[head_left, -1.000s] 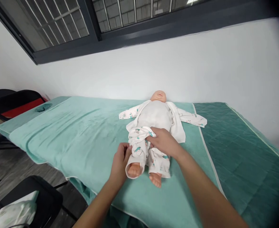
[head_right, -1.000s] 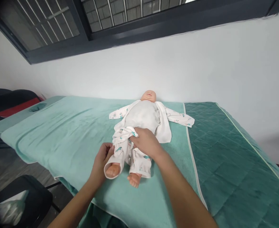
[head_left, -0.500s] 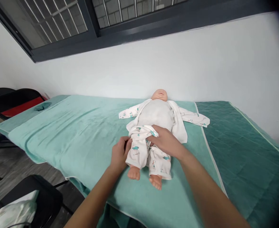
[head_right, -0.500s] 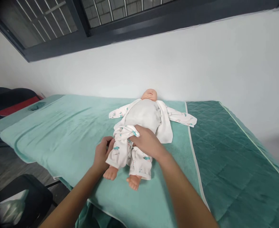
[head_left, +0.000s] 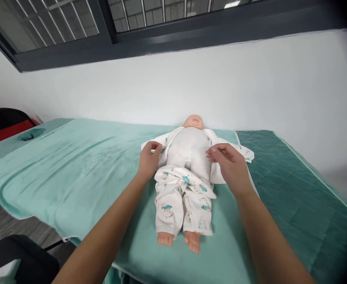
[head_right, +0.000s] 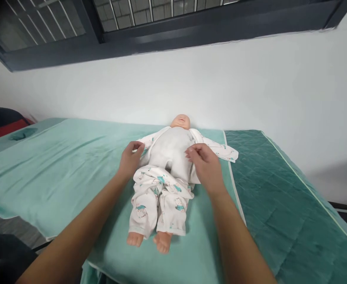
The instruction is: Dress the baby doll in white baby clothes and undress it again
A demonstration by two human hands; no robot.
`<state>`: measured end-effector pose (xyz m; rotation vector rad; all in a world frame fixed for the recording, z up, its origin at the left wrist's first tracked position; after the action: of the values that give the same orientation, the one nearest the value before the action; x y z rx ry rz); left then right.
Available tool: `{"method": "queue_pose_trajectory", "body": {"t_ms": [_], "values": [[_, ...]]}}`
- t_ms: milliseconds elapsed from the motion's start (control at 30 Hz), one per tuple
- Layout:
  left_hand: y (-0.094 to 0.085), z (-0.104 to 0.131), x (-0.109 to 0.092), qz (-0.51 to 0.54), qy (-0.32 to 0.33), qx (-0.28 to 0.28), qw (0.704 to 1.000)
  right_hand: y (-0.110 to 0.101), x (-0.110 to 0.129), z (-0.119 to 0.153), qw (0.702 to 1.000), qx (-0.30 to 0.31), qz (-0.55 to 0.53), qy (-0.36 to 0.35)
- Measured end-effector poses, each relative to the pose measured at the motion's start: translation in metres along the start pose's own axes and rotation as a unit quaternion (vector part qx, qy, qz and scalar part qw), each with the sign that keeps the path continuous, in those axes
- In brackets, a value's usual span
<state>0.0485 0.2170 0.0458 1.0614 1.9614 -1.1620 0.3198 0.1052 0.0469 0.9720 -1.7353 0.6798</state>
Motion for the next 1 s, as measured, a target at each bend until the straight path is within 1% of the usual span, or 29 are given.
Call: {"method": "queue_pose_trajectory", "body": {"t_ms": [33, 67, 100, 133, 200, 267, 333, 400, 467, 533, 600, 700, 767, 800, 900, 1000], "values": [[0.012, -0.014, 0.004, -0.023, -0.011, 0.023, 0.999, -0.012, -0.006, -0.006, 0.997, -0.047, 0.063, -0.013], [0.025, -0.025, 0.008, -0.045, -0.023, 0.056, 0.997, -0.023, -0.014, -0.011, 0.988, -0.082, 0.133, -0.021], [0.037, -0.034, 0.013, -0.060, -0.032, 0.088, 0.994, -0.030, -0.023, -0.015, 0.975, -0.101, 0.199, -0.019], [0.047, -0.040, 0.018, -0.069, -0.038, 0.115, 0.990, -0.034, -0.036, -0.020, 0.962, -0.099, 0.253, -0.005], [0.062, -0.044, 0.026, -0.068, -0.036, 0.152, 0.985, -0.033, -0.063, -0.026, 0.945, -0.057, 0.319, 0.041], [0.069, -0.043, 0.032, -0.039, -0.033, 0.174, 0.983, -0.030, -0.082, -0.028, 0.933, -0.032, 0.352, 0.072], [0.072, -0.039, 0.038, 0.002, -0.045, 0.193, 0.980, -0.028, -0.090, -0.029, 0.928, -0.039, 0.362, 0.082], [0.069, -0.037, 0.045, 0.044, -0.074, 0.188, 0.978, -0.028, -0.091, -0.030, 0.936, -0.056, 0.336, 0.089], [0.063, -0.039, 0.053, 0.082, -0.112, 0.164, 0.977, -0.031, -0.091, -0.030, 0.949, -0.080, 0.286, 0.106], [0.055, -0.042, 0.059, 0.110, -0.142, 0.142, 0.974, -0.036, -0.087, -0.029, 0.958, -0.112, 0.236, 0.116], [0.044, -0.047, 0.064, 0.108, -0.161, 0.123, 0.973, -0.041, -0.081, -0.028, 0.963, -0.137, 0.202, 0.112], [0.020, -0.059, 0.069, 0.021, -0.156, 0.080, 0.984, -0.046, -0.071, -0.026, 0.962, -0.154, 0.204, 0.097], [0.007, -0.065, 0.069, -0.078, -0.133, 0.059, 0.986, -0.051, -0.066, -0.026, 0.955, -0.159, 0.231, 0.095], [0.002, -0.067, 0.069, -0.133, -0.122, 0.058, 0.982, -0.055, -0.064, -0.026, 0.950, -0.162, 0.250, 0.093], [-0.004, -0.066, 0.071, -0.282, -0.106, 0.080, 0.950, -0.074, -0.058, -0.031, 0.926, -0.170, 0.328, 0.078], [-0.005, -0.061, 0.072, -0.374, -0.085, 0.106, 0.918, -0.098, -0.057, -0.038, 0.889, -0.165, 0.422, 0.058]]}}
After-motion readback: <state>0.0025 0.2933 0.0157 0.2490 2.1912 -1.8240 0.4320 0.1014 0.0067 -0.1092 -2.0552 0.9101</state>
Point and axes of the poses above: each hand's wrist, its own z-axis away from the middle knuckle, its own y-axis out of the palm, x = y × z, the point moved 9 cm from there along -z, towards the middle knuckle, and after that the axes turned 6 degrees about -x, right-handed, at the moved point
